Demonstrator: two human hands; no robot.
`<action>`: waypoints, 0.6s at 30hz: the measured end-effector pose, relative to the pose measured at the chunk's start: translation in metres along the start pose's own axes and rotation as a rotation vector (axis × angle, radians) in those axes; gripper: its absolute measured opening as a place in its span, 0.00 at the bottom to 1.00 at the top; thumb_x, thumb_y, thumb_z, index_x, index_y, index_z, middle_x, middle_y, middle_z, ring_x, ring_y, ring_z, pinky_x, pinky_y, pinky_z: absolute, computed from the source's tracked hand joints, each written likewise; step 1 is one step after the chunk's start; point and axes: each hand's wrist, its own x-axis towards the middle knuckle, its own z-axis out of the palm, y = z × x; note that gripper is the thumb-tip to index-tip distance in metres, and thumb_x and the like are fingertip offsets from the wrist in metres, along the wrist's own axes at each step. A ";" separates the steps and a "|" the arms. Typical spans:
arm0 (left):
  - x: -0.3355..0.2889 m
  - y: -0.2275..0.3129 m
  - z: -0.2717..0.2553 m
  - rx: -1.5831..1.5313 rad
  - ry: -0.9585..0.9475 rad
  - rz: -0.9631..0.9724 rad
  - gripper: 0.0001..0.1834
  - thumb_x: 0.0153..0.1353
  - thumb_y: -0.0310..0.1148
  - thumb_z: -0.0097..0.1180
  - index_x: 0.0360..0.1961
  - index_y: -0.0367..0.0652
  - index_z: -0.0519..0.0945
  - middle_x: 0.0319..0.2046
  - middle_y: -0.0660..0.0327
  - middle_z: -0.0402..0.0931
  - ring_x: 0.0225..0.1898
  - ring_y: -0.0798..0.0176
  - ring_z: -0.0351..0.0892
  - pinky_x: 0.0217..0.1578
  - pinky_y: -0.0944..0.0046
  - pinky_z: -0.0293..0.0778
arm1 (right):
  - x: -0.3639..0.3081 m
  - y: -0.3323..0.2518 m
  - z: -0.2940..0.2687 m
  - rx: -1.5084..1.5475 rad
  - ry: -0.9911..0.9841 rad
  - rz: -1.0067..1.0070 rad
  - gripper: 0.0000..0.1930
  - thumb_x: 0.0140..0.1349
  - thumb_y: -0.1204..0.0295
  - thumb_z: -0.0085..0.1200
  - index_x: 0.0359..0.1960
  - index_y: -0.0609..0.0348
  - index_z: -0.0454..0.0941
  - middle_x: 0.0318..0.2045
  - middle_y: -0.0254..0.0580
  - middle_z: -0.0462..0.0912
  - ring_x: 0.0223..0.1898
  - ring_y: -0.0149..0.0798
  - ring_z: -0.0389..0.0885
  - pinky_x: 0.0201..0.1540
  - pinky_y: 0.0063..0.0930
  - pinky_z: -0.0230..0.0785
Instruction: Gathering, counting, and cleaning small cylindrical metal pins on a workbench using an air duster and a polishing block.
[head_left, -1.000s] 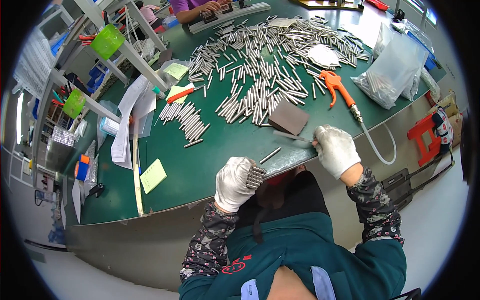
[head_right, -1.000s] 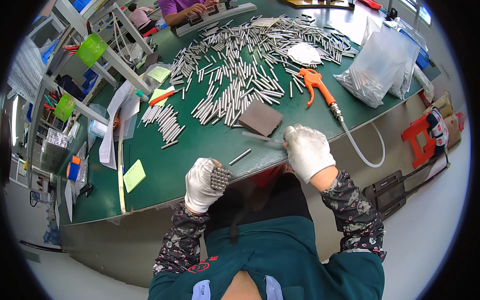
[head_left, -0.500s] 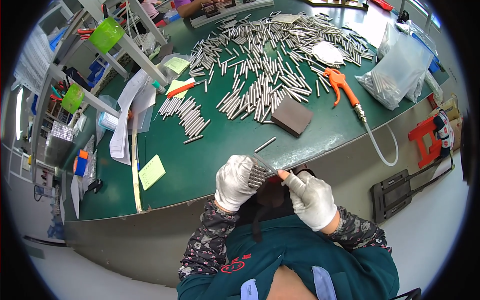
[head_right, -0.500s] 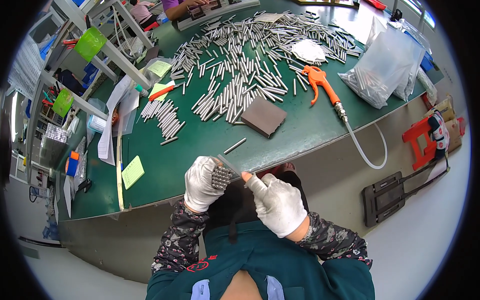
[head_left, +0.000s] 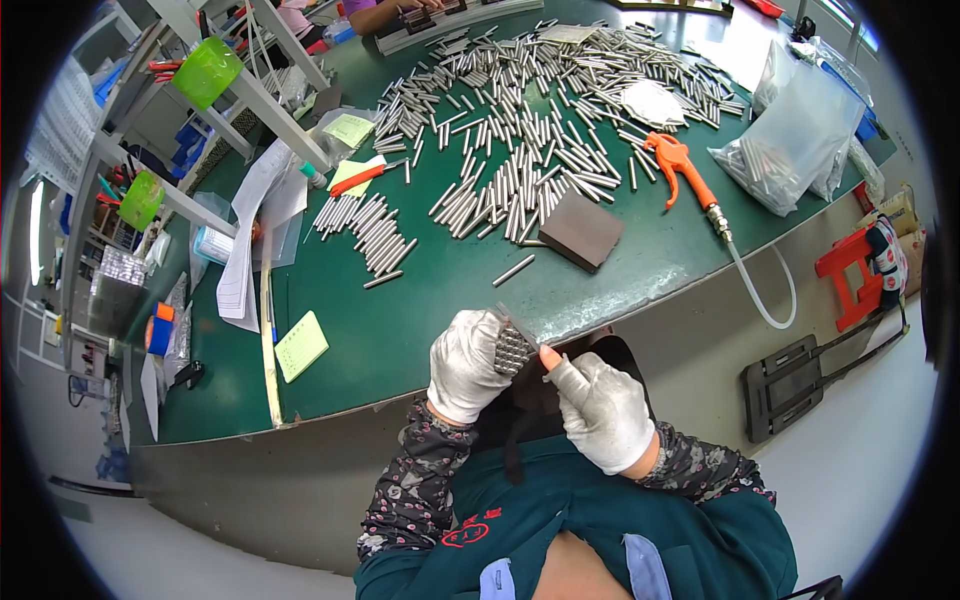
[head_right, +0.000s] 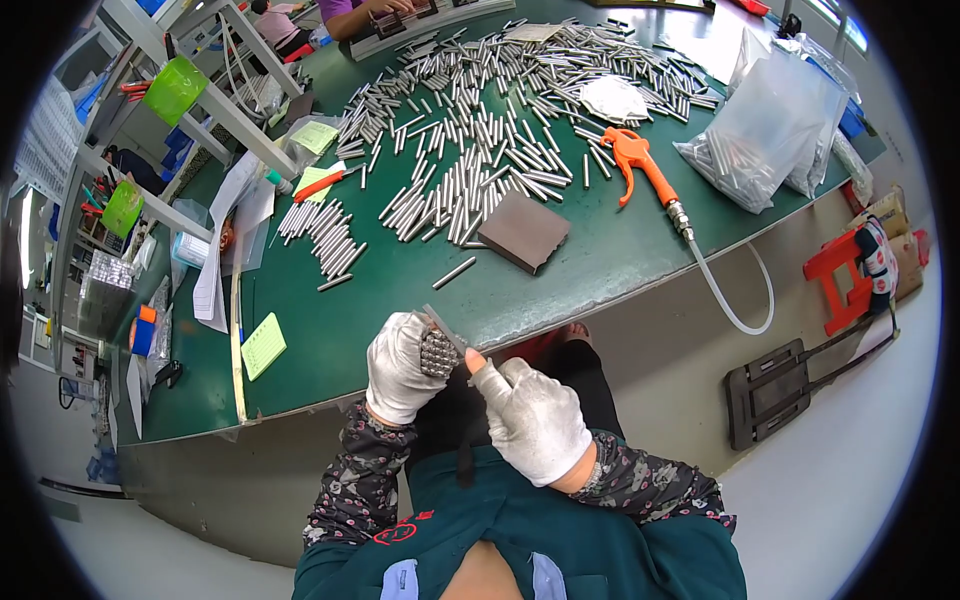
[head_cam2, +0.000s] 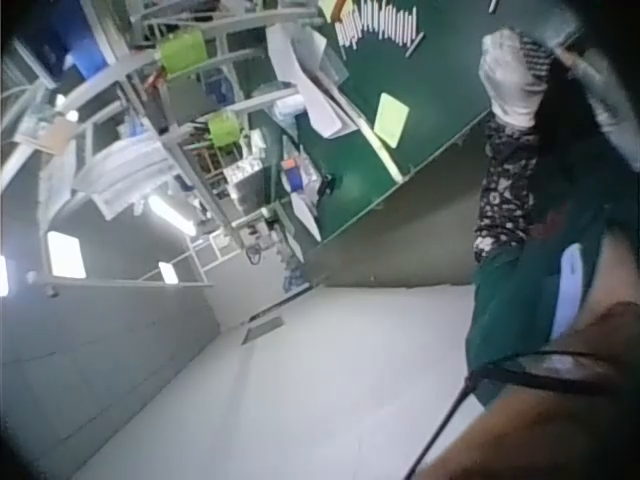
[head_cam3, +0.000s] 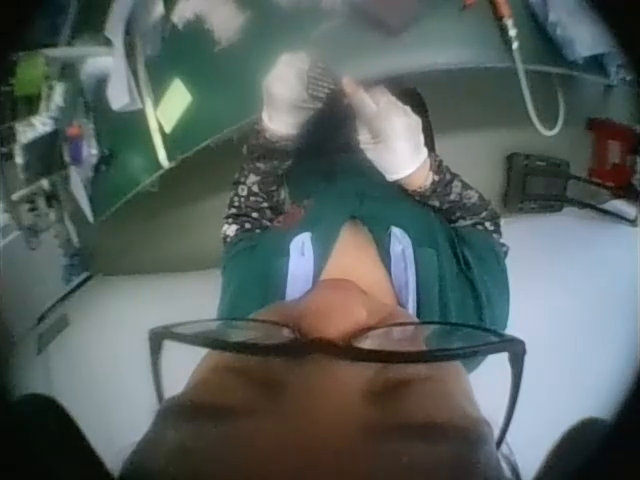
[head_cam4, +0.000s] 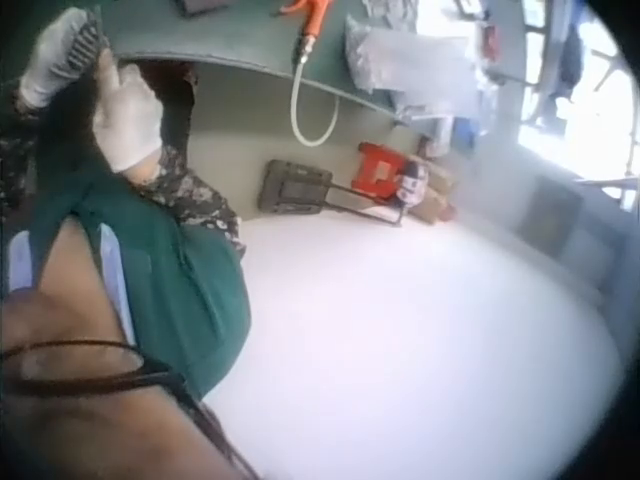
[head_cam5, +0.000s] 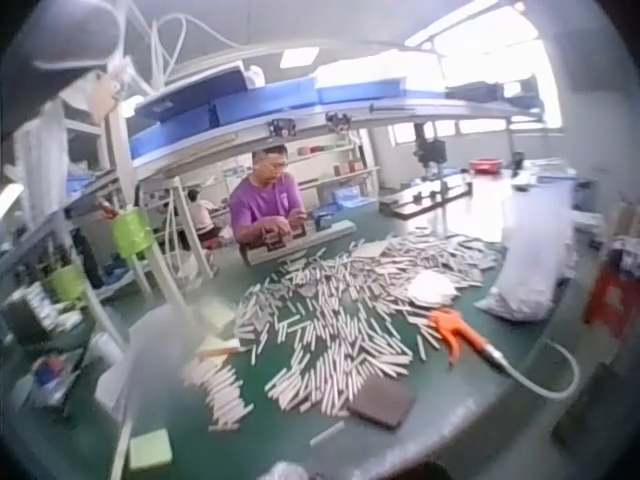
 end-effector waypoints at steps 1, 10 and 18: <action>-0.001 -0.001 0.001 -0.003 -0.003 -0.002 0.19 0.35 0.26 0.64 0.32 0.41 0.73 0.25 0.58 0.74 0.27 0.52 0.76 0.25 0.58 0.73 | 0.000 0.000 0.000 -0.025 -0.020 -0.007 0.31 0.44 0.78 0.53 0.57 0.52 0.69 0.24 0.40 0.71 0.21 0.43 0.75 0.20 0.34 0.68; -0.002 0.000 0.000 -0.041 -0.034 -0.030 0.20 0.32 0.23 0.64 0.32 0.40 0.74 0.26 0.57 0.74 0.28 0.52 0.75 0.26 0.58 0.72 | -0.009 0.003 -0.016 -0.055 -0.031 -0.058 0.29 0.45 0.79 0.52 0.54 0.57 0.71 0.21 0.38 0.70 0.19 0.39 0.74 0.19 0.31 0.67; 0.000 0.000 0.002 0.002 -0.012 -0.028 0.17 0.35 0.26 0.64 0.29 0.42 0.73 0.24 0.58 0.74 0.28 0.51 0.75 0.26 0.58 0.73 | 0.003 0.001 0.002 -0.046 0.009 -0.060 0.31 0.45 0.78 0.53 0.57 0.55 0.69 0.20 0.38 0.69 0.19 0.39 0.74 0.19 0.30 0.68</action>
